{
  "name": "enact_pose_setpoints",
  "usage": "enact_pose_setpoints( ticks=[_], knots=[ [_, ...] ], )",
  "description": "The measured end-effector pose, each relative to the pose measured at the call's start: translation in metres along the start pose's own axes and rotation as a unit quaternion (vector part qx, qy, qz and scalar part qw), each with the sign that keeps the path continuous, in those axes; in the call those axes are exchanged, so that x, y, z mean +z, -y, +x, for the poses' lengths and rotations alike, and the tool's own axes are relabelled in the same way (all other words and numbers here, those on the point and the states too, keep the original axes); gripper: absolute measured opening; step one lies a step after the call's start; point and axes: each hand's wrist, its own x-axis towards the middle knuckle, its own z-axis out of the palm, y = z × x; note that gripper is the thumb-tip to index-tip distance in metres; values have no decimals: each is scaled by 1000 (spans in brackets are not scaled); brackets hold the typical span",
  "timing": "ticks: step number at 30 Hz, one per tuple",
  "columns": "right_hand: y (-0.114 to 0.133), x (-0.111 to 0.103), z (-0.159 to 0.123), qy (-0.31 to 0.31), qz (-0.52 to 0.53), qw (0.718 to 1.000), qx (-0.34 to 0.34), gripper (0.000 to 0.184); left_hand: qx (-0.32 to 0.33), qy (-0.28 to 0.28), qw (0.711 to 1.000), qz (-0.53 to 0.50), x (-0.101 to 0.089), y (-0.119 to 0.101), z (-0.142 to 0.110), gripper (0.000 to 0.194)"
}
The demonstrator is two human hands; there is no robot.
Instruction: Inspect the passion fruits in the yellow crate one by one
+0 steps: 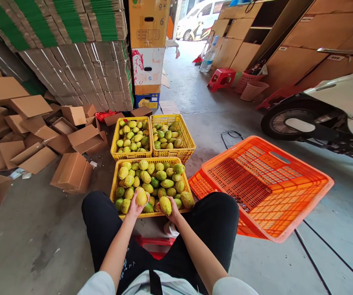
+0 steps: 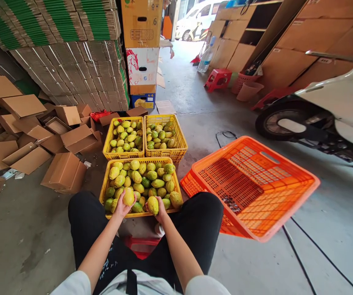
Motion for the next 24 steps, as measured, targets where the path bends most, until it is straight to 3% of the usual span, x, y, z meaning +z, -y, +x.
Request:
enact_pose_setpoints(
  ticks=[6,11,18,24],
  knots=[
    [0,3,5,-6,10,1000,12,39,-29,47,998,21,-6,3,3,18],
    [-3,0,9,2,12,1000,4,35,-33,49,997,46,-13,4,10,16],
    [-5,2,5,22,-17,1000,3,21,-9,71,997,-2,-9,-1,4,37],
    [-4,1,5,30,-18,999,12,24,12,9,1000,18,-2,0,2,29]
  ],
)
